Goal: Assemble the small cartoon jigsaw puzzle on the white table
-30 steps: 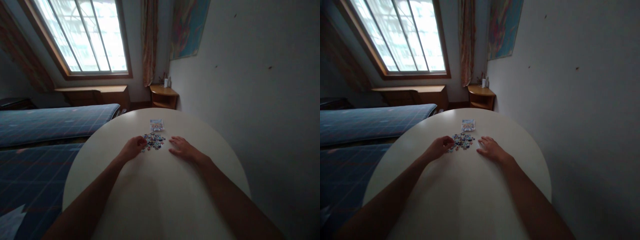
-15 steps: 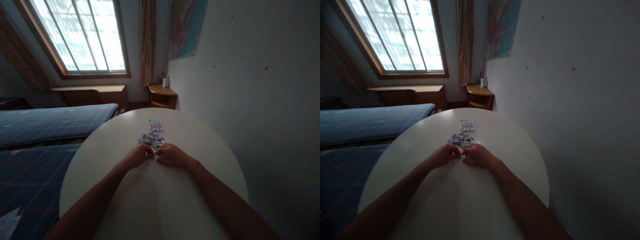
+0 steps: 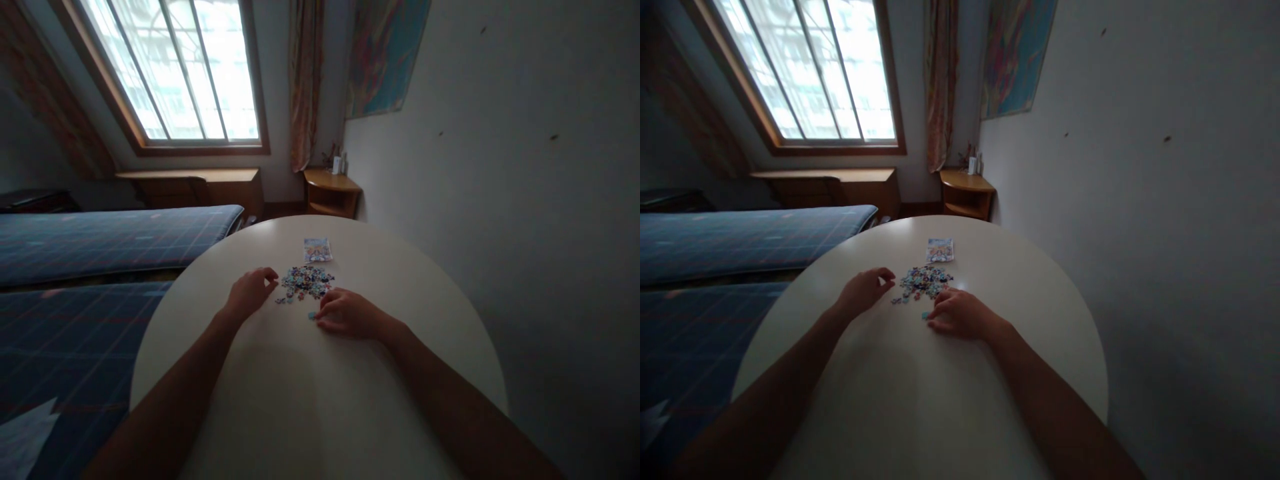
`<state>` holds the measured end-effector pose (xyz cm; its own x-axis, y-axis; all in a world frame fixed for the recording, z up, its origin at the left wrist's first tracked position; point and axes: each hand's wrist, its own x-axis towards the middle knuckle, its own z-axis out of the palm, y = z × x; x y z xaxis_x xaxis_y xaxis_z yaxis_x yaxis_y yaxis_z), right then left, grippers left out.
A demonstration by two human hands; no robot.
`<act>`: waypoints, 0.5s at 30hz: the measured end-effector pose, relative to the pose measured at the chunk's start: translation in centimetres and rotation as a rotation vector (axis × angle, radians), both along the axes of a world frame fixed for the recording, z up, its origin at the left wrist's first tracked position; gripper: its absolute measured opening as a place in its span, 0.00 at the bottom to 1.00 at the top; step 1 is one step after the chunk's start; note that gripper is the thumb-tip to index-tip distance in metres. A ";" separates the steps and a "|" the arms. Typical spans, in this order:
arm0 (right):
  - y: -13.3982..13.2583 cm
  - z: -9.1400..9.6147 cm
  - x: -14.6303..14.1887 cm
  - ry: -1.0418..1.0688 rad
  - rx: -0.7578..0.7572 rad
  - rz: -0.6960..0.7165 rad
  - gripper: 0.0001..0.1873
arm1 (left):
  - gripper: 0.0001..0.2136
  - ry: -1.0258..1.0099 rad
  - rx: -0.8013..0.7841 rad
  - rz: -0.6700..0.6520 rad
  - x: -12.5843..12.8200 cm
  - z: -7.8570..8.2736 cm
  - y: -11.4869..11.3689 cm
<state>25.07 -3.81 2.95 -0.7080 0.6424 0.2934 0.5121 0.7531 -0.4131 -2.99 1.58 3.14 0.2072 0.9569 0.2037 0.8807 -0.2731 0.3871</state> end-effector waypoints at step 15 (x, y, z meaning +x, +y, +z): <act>0.4 0.2 0.5 0.037 -0.027 -0.059 0.13 | 0.14 -0.007 0.173 -0.129 2.2 -3.0 1.3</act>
<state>25.59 -3.41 3.16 -0.6578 0.6903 0.3013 0.5388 0.7108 -0.4522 -0.80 2.88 0.17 0.3233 0.8732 0.3648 0.8317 -0.4461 0.3307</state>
